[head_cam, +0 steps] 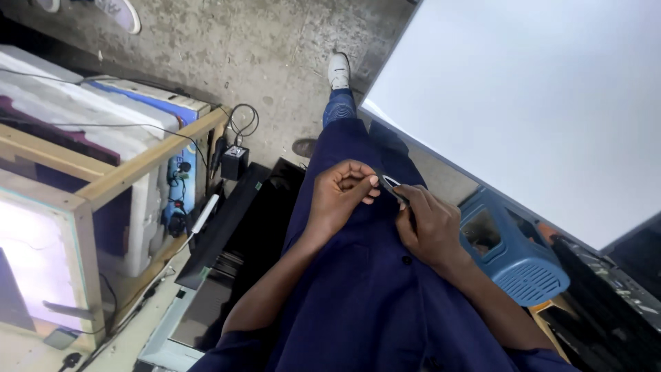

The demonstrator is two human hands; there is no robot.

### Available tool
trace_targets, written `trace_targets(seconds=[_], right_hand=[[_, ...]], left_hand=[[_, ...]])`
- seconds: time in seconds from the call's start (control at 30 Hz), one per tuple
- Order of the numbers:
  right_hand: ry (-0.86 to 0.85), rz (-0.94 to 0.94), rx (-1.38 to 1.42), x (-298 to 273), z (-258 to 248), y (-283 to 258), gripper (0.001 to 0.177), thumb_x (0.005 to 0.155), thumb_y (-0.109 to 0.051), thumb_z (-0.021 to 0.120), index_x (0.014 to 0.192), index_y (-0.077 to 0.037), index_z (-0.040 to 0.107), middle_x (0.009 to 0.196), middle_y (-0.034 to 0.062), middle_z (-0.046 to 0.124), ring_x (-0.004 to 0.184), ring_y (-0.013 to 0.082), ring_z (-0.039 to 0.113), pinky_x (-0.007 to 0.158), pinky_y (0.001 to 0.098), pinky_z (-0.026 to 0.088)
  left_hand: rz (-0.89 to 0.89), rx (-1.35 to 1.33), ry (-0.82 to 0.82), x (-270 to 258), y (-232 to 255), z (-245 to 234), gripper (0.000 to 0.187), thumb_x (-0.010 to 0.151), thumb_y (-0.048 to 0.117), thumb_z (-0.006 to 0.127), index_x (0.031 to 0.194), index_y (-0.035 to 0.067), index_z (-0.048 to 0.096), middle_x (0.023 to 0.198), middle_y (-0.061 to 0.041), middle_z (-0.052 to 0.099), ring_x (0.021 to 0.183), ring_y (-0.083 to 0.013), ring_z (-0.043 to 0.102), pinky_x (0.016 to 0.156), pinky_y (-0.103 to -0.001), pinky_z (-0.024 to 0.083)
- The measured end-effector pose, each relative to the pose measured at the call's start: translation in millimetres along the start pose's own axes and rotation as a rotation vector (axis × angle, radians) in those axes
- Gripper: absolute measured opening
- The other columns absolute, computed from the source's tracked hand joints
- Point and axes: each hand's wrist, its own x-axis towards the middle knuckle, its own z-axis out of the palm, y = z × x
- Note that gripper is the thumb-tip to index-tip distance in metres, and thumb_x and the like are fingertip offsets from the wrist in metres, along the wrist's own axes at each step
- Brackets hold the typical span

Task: Applying adhesive tape to the edges of a television backlight panel as part of a repair process.

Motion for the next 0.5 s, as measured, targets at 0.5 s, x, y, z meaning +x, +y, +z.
trace_targets(seconds=[0.5], right_hand=[[-0.083, -0.002, -0.128, 22.0, -1.5, 4.1, 0.021, 0.091, -0.01, 0.05, 0.103, -0.006, 0.067, 0.068, 0.0071, 0.061, 0.046, 0.0214, 0.059, 0.041, 0.0309, 0.047]], left_hand=[[0.051, 0.009, 0.067, 10.4, 7.1, 1.2, 0.011, 0.085, -0.002, 0.069, 0.096, -0.003, 0.072, 0.084, -0.02, 0.073, 0.074, -0.0254, 0.074, 0.061, -0.031, 0.064]])
